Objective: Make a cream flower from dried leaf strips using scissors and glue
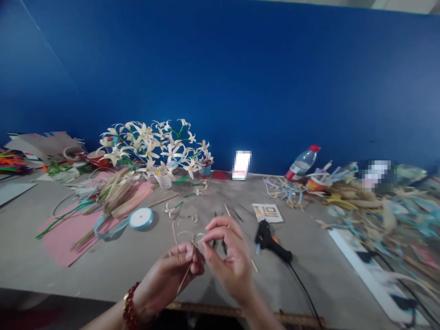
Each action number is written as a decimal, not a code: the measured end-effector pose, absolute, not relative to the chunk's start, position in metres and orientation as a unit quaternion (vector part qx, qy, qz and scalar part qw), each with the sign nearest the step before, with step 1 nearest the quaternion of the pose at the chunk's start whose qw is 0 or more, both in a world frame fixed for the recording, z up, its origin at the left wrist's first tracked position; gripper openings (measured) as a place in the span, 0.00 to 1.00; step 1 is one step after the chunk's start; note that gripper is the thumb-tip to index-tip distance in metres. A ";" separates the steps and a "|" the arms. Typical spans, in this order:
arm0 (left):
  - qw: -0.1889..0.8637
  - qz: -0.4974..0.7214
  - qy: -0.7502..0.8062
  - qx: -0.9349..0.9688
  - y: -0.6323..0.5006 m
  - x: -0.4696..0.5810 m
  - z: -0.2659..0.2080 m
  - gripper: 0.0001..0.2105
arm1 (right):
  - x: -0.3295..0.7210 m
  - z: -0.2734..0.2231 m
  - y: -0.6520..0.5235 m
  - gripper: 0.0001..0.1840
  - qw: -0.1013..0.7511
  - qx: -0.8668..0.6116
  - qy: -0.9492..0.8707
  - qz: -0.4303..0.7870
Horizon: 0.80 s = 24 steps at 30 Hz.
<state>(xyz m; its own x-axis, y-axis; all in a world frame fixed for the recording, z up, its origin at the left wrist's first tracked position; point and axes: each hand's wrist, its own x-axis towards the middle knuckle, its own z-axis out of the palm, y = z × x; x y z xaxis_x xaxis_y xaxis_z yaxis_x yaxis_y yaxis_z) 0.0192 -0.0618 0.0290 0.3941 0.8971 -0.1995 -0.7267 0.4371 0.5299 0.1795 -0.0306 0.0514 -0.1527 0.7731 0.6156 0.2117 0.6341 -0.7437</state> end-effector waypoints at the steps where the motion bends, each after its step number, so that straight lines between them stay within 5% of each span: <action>1: 0.813 0.502 0.233 0.181 -0.062 0.021 0.030 0.09 | 0.180 0.051 -0.031 0.04 0.553 -0.348 -0.717 0.242; 24: 0.818 0.513 0.193 0.177 -0.068 0.035 0.031 0.06 | 0.180 0.054 -0.032 0.06 0.556 -0.357 -0.736 0.150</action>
